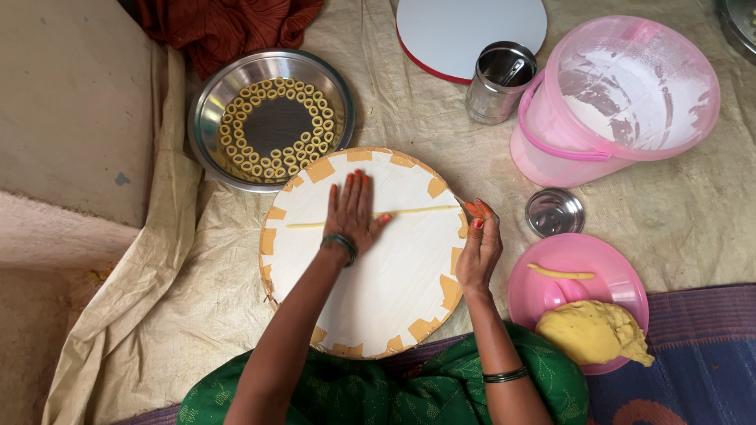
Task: The person rolls yellow dough into thin ropes on a round board, cuts the ropes into small pieces, and forms them into rings. The rings are placed into a metal tray. The person repeats this process throughout the clip.
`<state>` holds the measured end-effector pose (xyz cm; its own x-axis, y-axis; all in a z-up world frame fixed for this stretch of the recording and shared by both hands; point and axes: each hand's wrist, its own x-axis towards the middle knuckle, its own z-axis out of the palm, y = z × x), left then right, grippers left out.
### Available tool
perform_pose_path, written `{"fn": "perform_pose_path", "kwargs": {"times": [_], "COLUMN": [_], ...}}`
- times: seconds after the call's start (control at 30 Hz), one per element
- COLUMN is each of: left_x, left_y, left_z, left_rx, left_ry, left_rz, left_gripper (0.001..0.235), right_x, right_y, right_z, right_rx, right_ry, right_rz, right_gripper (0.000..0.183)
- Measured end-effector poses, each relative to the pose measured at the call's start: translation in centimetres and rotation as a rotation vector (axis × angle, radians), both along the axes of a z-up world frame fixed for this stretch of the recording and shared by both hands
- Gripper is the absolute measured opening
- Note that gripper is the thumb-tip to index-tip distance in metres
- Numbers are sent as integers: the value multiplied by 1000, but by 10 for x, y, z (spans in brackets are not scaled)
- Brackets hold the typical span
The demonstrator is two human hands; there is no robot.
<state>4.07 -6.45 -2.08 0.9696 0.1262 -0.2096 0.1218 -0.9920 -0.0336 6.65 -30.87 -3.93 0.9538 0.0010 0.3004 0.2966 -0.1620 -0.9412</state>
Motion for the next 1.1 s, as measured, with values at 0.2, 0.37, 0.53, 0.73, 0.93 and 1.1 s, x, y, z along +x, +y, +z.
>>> {"fn": "perform_pose_path", "kwargs": {"times": [0.2, 0.37, 0.53, 0.73, 0.93, 1.1], "left_x": [-16, -82, -103, -43, 7, -37], "left_y": [-7, -36, -67, -55, -26, -47], "left_z": [-1, 4, 1, -3, -1, 2], "left_rx": [-30, -56, -40, -79, -22, -56], "left_ry": [15, 76, 19, 47, -43, 44], "left_rz": [-41, -108, -143, -33, 1, -88], "left_gripper": [95, 92, 95, 92, 91, 91], "right_x": [0, -4, -7, -7, 0, 0], "right_y": [-1, -1, 0, -2, 0, -3], "right_z": [1, 5, 5, 3, 1, 2], "right_rx": [-16, -9, -33, 3, -25, -3], "right_ry": [27, 3, -5, 2, 48, 21], "right_rz": [-14, -18, -23, -14, -13, -17], "right_gripper": [44, 43, 42, 42, 43, 42]}}
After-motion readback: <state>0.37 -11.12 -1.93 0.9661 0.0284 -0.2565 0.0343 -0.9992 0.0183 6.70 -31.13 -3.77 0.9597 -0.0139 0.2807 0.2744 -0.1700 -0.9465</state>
